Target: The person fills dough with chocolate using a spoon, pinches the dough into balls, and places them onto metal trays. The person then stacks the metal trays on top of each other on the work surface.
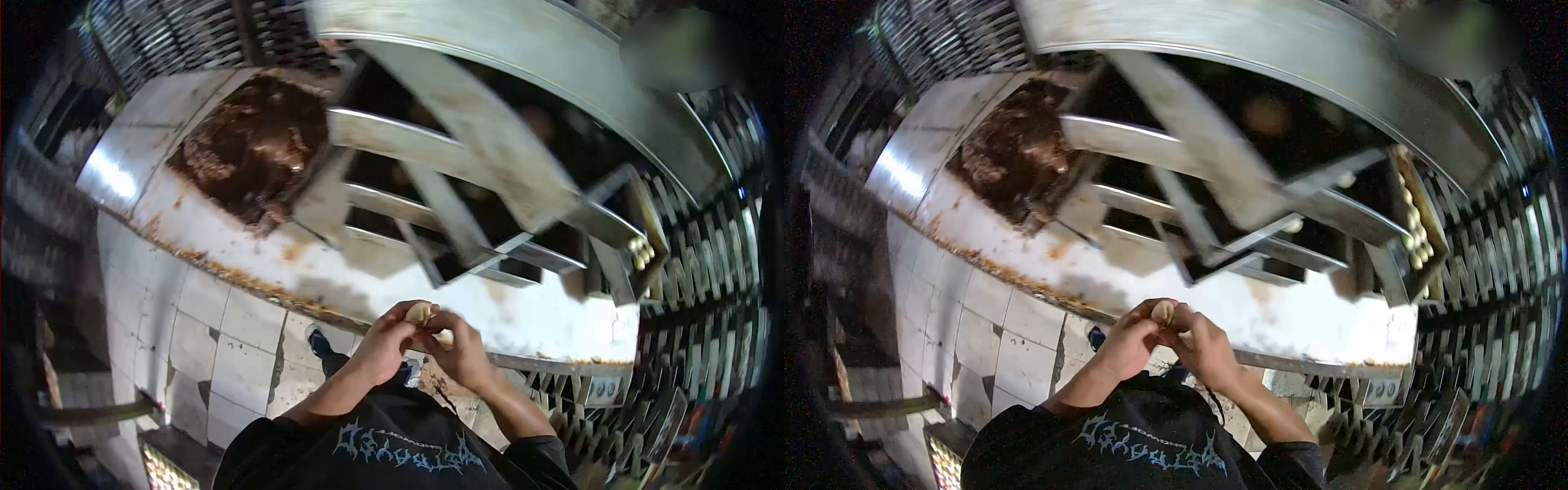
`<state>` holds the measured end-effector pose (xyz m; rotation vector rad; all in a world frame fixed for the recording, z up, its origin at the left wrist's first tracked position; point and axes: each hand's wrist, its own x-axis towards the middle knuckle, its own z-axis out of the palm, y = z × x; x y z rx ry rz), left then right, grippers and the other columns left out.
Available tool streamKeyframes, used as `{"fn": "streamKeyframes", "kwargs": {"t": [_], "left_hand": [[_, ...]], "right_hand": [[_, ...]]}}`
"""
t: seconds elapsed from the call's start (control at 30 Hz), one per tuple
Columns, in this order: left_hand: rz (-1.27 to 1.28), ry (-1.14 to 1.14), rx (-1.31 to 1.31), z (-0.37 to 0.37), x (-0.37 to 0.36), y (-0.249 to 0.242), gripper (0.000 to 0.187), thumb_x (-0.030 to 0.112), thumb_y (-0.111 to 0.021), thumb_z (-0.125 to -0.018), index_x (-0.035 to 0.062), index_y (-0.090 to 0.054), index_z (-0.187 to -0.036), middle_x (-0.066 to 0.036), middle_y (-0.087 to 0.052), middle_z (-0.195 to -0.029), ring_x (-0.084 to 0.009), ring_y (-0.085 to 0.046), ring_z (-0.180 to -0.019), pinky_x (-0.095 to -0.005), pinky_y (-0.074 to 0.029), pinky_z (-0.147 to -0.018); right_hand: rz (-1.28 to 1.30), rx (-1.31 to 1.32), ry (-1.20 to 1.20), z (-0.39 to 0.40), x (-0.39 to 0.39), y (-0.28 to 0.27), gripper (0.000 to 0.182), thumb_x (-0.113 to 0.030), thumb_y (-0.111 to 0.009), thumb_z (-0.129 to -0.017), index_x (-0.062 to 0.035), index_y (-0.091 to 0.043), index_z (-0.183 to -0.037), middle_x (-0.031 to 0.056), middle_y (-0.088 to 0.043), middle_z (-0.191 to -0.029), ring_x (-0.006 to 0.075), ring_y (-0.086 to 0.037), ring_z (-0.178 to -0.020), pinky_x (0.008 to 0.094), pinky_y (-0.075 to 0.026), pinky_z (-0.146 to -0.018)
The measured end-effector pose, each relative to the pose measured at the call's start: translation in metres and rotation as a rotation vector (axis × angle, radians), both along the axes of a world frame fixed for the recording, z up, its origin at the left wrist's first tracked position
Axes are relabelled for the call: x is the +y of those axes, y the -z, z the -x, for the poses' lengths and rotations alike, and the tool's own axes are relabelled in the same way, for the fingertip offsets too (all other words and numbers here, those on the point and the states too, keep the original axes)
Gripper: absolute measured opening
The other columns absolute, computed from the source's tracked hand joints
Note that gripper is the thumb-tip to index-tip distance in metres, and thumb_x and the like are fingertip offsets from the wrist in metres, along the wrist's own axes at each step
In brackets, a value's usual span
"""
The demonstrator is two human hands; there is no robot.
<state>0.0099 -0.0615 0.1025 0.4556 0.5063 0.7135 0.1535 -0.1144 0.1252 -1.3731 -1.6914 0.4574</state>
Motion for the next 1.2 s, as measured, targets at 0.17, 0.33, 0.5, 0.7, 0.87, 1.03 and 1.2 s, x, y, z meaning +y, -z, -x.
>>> {"fn": "streamKeyframes", "kwargs": {"t": [0.17,0.33,0.5,0.7,0.87,1.03,1.2], "left_hand": [[-0.593,0.228,0.269,-0.067,-0.027,-0.018,0.033,0.011,-0.051,-0.092,0.0000,-0.046,-0.122,-0.004,-0.055,-0.103,-0.0073,-0.050,-0.094,-0.0205,-0.042,-0.082],[-0.040,0.135,0.133,-0.132,-0.049,-0.010,0.019,0.014,-0.049,-0.094,0.0116,-0.050,-0.113,-0.006,-0.058,-0.099,-0.0117,-0.058,-0.082,-0.0270,-0.050,-0.064],[-0.119,0.289,0.099,-0.164,-0.063,-0.003,0.021,0.007,-0.046,-0.093,0.0064,-0.051,-0.113,-0.006,-0.059,-0.099,-0.0151,-0.059,-0.088,-0.0296,-0.050,-0.076],[-0.724,0.568,0.191,-0.162,-0.056,-0.011,0.027,0.001,-0.050,-0.088,0.0031,-0.051,-0.115,-0.005,-0.053,-0.112,-0.0106,-0.052,-0.097,-0.0258,-0.044,-0.087],[-1.130,0.196,0.556,-0.186,-0.054,0.024,0.037,0.007,-0.063,-0.082,0.0028,-0.047,-0.115,-0.011,-0.054,-0.114,-0.0196,-0.054,-0.103,-0.0296,-0.045,-0.086],[-1.715,0.254,1.102,-0.180,-0.042,0.043,0.066,0.029,-0.072,-0.073,0.0057,-0.042,-0.127,-0.016,-0.048,-0.123,-0.0344,-0.046,-0.109,-0.0421,-0.039,-0.093],[-1.461,0.054,1.235,-0.099,-0.020,0.054,0.061,0.030,-0.070,-0.073,0.0017,-0.045,-0.122,-0.017,-0.051,-0.117,-0.0359,-0.046,-0.108,-0.0442,-0.037,-0.092]], "right_hand": [[0.406,0.485,0.064,-0.082,-0.055,-0.032,0.024,-0.007,-0.067,-0.079,0.0015,-0.058,-0.099,0.0195,-0.059,-0.099,0.0288,-0.062,-0.089,0.0350,-0.051,-0.073],[-0.143,-0.178,0.296,-0.098,-0.086,-0.002,0.033,-0.007,-0.072,-0.072,-0.0052,-0.060,-0.103,0.0180,-0.046,-0.115,0.0335,-0.047,-0.104,0.0379,-0.045,-0.079],[-0.119,-0.051,0.348,-0.142,-0.108,-0.002,0.028,-0.006,-0.071,-0.074,-0.0043,-0.058,-0.099,0.0134,-0.054,-0.101,0.0258,-0.053,-0.093,0.0335,-0.047,-0.071],[0.260,0.694,0.155,-0.178,-0.112,0.012,0.015,-0.009,-0.064,-0.084,0.0027,-0.055,-0.087,0.0052,-0.058,-0.081,0.0111,-0.056,-0.072,0.0246,-0.046,-0.063],[0.207,0.443,0.360,-0.169,-0.110,0.064,0.020,-0.001,-0.054,-0.086,0.0048,-0.057,-0.105,0.0158,-0.062,-0.089,0.0239,-0.063,-0.078,0.0300,-0.049,-0.070],[0.095,0.175,0.830,-0.195,-0.082,0.103,0.024,-0.004,-0.050,-0.084,0.0051,-0.057,-0.105,0.0240,-0.059,-0.096,0.0377,-0.057,-0.090,0.0389,-0.046,-0.080],[0.116,-0.103,0.418,-0.128,-0.043,0.104,0.019,-0.009,-0.056,-0.078,-0.0016,-0.057,-0.095,0.0186,-0.057,-0.098,0.0375,-0.053,-0.093,0.0424,-0.043,-0.079]]}}
